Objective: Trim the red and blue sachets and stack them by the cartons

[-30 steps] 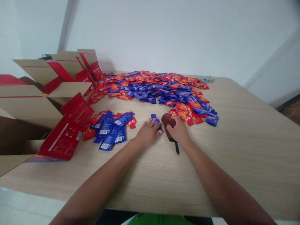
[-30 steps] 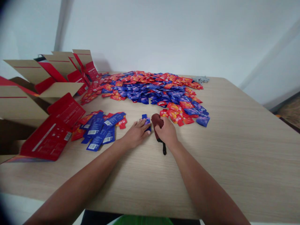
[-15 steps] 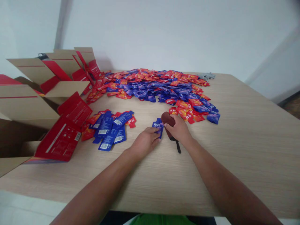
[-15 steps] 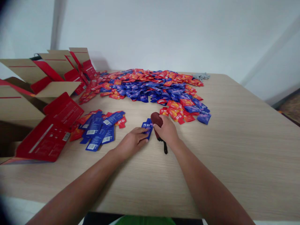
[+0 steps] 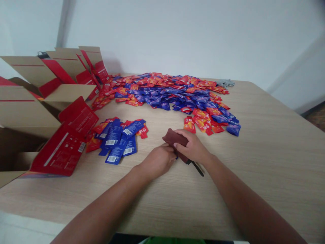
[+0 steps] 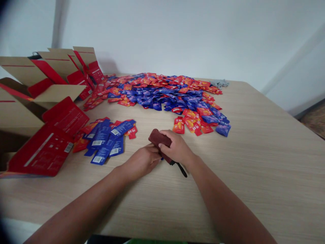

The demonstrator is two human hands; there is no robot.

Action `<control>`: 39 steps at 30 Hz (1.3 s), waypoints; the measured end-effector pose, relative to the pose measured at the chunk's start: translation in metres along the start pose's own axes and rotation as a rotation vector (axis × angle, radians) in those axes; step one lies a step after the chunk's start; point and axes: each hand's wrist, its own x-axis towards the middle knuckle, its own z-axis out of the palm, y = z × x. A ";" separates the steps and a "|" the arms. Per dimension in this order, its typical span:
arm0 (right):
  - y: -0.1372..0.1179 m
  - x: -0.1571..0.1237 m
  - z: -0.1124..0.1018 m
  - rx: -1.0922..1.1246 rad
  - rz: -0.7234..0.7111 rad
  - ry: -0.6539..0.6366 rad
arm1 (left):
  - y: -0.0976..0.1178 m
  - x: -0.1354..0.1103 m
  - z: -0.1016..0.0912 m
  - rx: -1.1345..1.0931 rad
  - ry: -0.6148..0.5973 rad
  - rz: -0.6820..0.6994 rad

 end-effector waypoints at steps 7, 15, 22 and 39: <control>0.011 0.000 0.007 -0.060 0.041 -0.096 | 0.001 -0.003 0.002 -0.003 0.024 -0.001; 0.019 -0.002 0.014 -0.241 -0.001 -0.092 | 0.002 -0.002 0.001 -0.006 0.019 -0.023; 0.027 0.000 0.019 -0.307 0.032 -0.055 | 0.002 -0.002 0.002 -0.012 0.045 -0.025; 0.044 0.004 0.008 -0.363 0.113 0.201 | 0.002 -0.001 0.000 -0.025 0.062 0.040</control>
